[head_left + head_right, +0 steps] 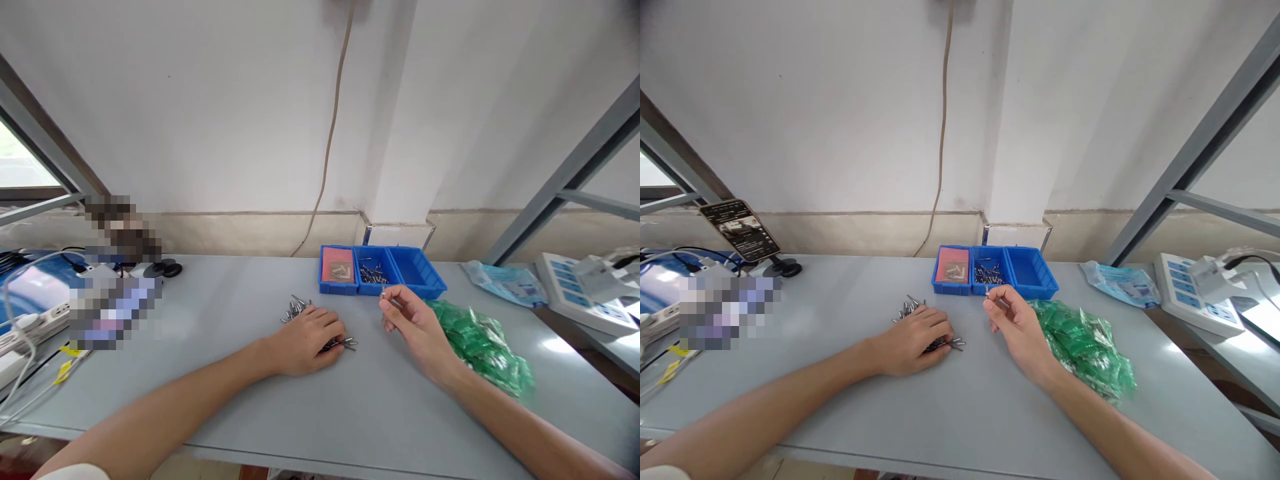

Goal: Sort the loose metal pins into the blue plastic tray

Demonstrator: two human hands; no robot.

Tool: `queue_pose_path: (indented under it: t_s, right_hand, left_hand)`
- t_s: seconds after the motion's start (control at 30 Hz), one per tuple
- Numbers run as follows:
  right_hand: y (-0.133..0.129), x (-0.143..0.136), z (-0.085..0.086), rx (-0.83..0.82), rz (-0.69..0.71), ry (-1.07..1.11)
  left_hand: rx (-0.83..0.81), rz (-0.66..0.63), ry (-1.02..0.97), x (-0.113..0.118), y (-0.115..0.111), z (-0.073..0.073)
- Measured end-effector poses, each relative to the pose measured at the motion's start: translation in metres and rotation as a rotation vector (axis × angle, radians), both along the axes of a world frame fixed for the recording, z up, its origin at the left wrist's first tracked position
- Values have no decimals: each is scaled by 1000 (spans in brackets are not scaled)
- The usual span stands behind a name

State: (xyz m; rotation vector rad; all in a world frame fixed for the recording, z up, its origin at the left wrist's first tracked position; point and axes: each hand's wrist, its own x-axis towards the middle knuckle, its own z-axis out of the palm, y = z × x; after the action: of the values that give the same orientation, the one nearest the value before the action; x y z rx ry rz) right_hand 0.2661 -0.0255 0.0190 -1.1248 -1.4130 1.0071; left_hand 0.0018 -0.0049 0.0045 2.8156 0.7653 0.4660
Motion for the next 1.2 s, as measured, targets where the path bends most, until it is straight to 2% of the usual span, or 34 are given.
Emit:
queue_pose_path:
  t_s: [0.27,0.73,0.97,1.2]
  right_hand:
    - [-1,0,2,-8,20,-20]
    - [1,2,-3,-60,64,88]
    - [2,3,-6,-53,45,86]
    - [4,3,-5,-14,-36,-14]
  left_hand:
    - [-9,-1,2,0,0,2]
    - [-19,0,-1,0,0,0]
    - [-12,-4,-15,0,1,-3]
    - [-4,-7,-13,-1,1,-3]
